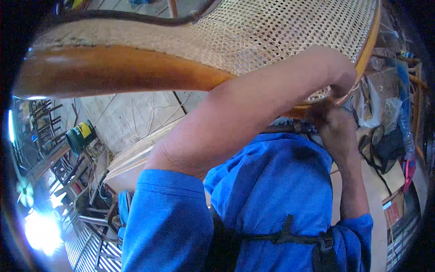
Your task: The person applies glue to the edge of a rattan chair seat and then uses a hammer and a thin rod to secure the rattan weave into the wooden frame. The person works along the curved edge of the seat, repeatedly tapping the rod to embed the weave.
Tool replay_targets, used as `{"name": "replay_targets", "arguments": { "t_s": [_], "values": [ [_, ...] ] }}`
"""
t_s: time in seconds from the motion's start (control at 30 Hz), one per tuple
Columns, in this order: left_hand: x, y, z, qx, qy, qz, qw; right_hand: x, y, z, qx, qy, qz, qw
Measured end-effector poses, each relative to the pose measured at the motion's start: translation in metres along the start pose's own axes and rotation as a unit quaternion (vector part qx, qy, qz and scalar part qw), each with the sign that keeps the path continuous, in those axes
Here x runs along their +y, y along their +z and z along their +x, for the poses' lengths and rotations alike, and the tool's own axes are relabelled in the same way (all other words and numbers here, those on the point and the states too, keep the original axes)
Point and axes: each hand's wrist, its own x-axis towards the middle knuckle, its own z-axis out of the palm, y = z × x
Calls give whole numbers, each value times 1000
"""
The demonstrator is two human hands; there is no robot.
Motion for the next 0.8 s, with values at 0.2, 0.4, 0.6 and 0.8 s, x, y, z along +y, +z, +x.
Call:
{"name": "replay_targets", "arguments": {
  "t_s": [0.2, 0.4, 0.6, 0.8],
  "values": [
    [-6, 1, 19, -25, 42, 92, 995, 39, 35, -31, 127, -174, -141, 966],
    [-19, -2, 33, -120, 13, 25, 992, 44, 14, -43, -51, -148, 25, 987],
    [-15, -13, 31, -207, -71, 3, 976, 57, -46, -84, -157, 32, 160, 974],
    [-24, -14, 40, -232, -64, -53, 969, 41, -43, -71, -86, 79, 193, 974]
  ]
}}
